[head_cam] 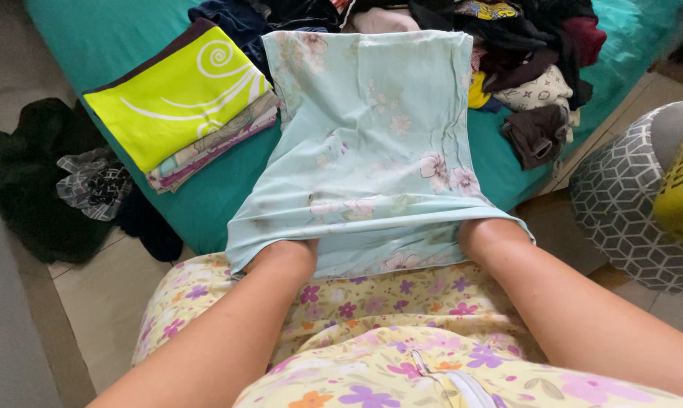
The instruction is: The person folds several pieces of clothing on a bed, including a purple and yellow patterned cloth, a light blue floral cloth, and a beige patterned cloth. Each item is unfolded, smoothed, folded into a compact rectangle, and stacked on the bed.
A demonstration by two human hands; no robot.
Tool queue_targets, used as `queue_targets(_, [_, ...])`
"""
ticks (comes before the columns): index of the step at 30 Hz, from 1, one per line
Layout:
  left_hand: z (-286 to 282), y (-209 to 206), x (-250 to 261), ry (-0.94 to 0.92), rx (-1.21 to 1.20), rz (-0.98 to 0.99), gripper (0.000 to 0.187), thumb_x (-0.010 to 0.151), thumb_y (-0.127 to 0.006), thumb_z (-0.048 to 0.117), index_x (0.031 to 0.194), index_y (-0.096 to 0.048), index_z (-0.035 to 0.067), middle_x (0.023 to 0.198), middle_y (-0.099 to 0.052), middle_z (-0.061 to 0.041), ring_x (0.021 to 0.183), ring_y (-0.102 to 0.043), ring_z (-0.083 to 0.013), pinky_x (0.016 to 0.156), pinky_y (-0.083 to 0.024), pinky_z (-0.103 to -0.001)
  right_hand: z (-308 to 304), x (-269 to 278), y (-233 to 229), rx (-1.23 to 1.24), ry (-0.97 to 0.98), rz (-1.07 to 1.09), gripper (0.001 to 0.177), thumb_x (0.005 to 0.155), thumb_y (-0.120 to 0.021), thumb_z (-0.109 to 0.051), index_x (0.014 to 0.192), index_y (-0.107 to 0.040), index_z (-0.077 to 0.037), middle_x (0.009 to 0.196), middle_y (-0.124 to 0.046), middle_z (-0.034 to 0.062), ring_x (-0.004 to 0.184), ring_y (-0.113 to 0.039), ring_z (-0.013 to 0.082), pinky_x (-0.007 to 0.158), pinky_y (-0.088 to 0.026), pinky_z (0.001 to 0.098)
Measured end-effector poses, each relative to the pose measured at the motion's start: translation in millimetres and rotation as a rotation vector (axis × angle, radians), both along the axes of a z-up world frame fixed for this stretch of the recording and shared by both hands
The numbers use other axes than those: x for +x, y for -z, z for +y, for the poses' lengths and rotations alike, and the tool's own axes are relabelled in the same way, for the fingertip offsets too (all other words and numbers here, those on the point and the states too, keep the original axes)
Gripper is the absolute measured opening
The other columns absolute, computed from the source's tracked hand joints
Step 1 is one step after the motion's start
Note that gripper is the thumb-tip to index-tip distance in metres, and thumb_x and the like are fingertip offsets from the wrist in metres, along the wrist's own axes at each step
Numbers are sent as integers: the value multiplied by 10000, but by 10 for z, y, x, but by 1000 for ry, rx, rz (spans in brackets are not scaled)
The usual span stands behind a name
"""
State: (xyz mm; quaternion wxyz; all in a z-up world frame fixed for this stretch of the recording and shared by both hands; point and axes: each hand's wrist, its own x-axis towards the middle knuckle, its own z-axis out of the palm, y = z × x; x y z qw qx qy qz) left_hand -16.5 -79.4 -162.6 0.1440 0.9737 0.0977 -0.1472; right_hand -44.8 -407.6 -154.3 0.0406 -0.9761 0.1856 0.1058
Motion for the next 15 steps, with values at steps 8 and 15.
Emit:
queue_targets(8, [112,36,-169,130,-62,-24,712,995,-362,626,1564,-342,198,1635,-302,-150,1493,-302,-376,1219,-249,-476,-12,65,-70,-17,98,113,403,982,-480,-205,1337,-636,-97,1368,-640,197,1235,-631,414,1004,-525,480])
queue_targets(15, [292,265,-295,343,-192,-168,636,971,-466,524,1520,-409,207,1589,-348,-183,1425,-346,-411,1158,-305,-477,26,-109,-131,66,-73,-156,395,986,-452,-213,1290,-676,-96,1374,-627,195,1285,-572,405,1028,-495,471])
